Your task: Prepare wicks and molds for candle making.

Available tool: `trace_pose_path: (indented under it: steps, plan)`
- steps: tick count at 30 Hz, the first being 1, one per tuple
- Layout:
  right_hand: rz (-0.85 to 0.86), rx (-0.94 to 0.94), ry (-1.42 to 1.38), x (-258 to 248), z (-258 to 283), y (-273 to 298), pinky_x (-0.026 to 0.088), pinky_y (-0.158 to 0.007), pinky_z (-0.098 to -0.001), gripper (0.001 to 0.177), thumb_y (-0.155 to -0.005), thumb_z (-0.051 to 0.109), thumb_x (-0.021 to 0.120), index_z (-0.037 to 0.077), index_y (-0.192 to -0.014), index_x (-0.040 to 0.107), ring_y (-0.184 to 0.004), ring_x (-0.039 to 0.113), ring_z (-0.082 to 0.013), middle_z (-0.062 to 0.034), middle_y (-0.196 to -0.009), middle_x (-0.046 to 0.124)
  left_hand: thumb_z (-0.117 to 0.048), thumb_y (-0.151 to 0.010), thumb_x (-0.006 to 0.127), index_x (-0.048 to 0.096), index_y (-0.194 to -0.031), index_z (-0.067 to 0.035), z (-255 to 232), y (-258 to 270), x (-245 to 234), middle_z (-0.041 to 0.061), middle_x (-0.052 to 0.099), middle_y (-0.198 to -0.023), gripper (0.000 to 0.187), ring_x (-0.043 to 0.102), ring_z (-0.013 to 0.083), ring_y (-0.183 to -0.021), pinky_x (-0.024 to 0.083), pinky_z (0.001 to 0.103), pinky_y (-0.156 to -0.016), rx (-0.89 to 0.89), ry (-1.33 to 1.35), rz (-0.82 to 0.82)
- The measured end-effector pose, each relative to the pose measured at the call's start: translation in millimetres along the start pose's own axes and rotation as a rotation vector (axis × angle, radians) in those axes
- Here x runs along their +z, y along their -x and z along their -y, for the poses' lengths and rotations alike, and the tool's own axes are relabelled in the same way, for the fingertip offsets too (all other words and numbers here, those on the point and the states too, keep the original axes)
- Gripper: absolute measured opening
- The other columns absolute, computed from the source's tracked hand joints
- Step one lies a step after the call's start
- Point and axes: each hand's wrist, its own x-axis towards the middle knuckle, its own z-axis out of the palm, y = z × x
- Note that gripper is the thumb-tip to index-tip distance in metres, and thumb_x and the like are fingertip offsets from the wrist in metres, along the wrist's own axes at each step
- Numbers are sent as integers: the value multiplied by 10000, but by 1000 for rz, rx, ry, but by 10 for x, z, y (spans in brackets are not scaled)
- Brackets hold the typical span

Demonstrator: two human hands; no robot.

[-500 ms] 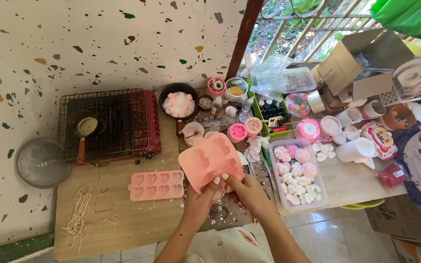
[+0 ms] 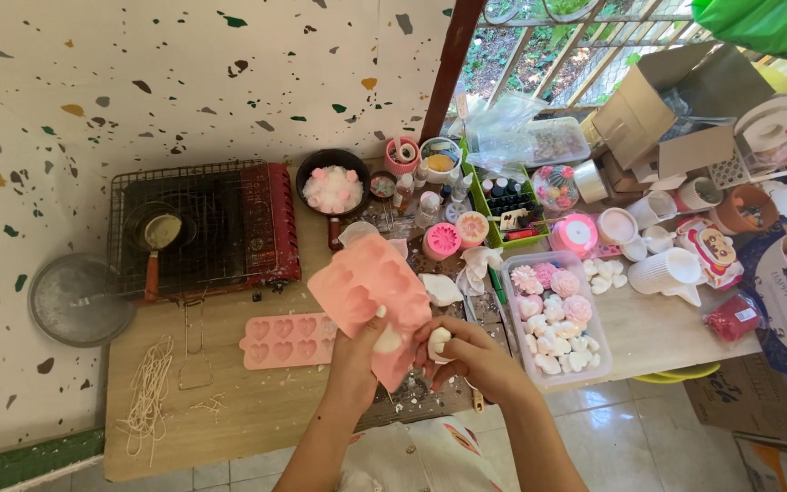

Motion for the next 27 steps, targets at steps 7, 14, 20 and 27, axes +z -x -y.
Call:
trace_pose_path:
  steps: [7,14,20,27]
  plan:
    - [10,-31,-254,-1,-147,34,628,-602,-361,264,-902,152,523,5,-1088,639,-787,725,-185,-101,-958,723,-174,-904,696,595,-1177,13,107,-152,-146,92,680,-1122,346,682,159,-999,562,327,-838,-57,130,-139]
    - [-109,146,63,244,-172,-182,557,-521,-281,370,-995,356,560,18,-948,702,-622,718,-168,-65,-768,718,-147,-901,760,733,-1028,52,190,-114,-132,75,752,-917,239,658,133,-780,524,281,-685,100,-158,-62]
    - [-295,197,461,333,-192,-365,510,-443,-268,588,-948,562,598,11,-812,754,-485,686,-143,-47,-609,686,-53,-881,716,749,-1069,19,346,-97,-179,64,761,-910,204,666,127,-753,544,283,-628,197,-367,-187]
    - [-173,28,488,192,-368,-396,497,-463,-267,467,-911,473,696,10,-877,755,-542,690,-103,-25,-660,703,-46,-887,750,732,-1052,35,398,-202,-251,45,737,-939,185,651,118,-778,530,276,-620,262,-279,-234]
